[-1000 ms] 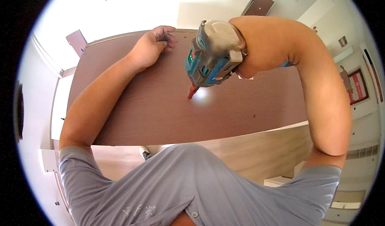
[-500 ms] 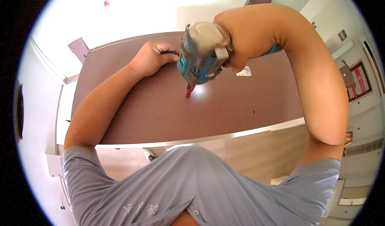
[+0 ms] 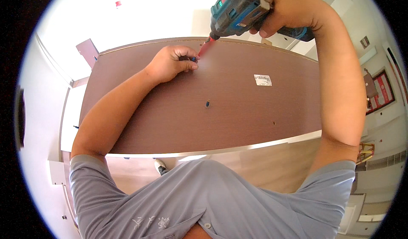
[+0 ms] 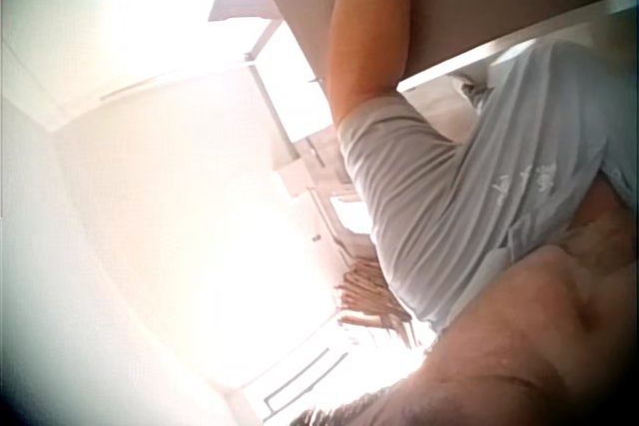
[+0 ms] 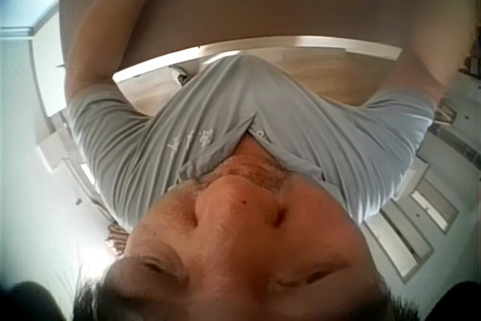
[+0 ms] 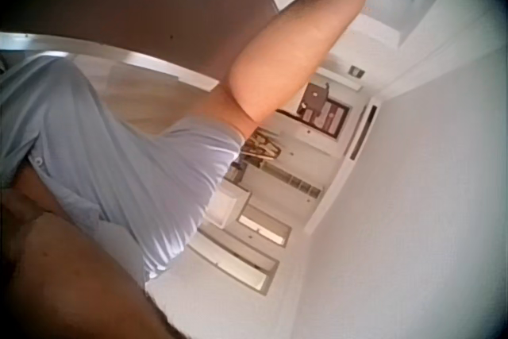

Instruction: The person assembles a cabinet by using an electric drill to drive screws into wood panels, then uses a screwdriver to secure hardware and internal supports.

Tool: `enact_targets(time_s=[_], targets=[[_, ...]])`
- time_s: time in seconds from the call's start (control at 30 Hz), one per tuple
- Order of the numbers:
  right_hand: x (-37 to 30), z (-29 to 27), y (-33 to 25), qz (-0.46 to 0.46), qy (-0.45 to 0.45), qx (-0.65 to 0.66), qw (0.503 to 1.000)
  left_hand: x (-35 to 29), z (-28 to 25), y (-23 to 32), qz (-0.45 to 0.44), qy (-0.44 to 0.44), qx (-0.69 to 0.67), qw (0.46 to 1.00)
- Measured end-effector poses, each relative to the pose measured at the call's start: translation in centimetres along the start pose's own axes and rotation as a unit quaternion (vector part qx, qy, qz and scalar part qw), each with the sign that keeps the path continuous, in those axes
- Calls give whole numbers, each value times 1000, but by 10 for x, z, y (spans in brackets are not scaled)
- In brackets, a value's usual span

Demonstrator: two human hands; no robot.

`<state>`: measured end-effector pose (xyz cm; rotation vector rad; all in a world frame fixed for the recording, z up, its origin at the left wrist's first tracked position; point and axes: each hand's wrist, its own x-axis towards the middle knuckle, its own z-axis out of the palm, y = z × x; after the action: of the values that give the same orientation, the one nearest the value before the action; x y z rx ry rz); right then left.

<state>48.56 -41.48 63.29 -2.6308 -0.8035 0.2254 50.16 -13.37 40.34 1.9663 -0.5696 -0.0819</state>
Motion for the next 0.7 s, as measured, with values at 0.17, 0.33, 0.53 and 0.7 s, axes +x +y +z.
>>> enact_targets(time_s=[0.17, 0.33, 0.53, 0.7], targets=[[6, 8, 6, 27, -14, 28, 999, 2, -1, 0, 12, -8, 26, 1000], [5, 9, 7, 27, 3, 27, 999, 2, 0, 1, -11, -13, 4, 1000], [10, 12, 0, 20, -29, 42, 999, 1, -1, 4, 17, -11, 23, 1000], [32, 25, 9, 46, -54, -23, 997, -3, -2, 2, 72, 4, 24, 997]])
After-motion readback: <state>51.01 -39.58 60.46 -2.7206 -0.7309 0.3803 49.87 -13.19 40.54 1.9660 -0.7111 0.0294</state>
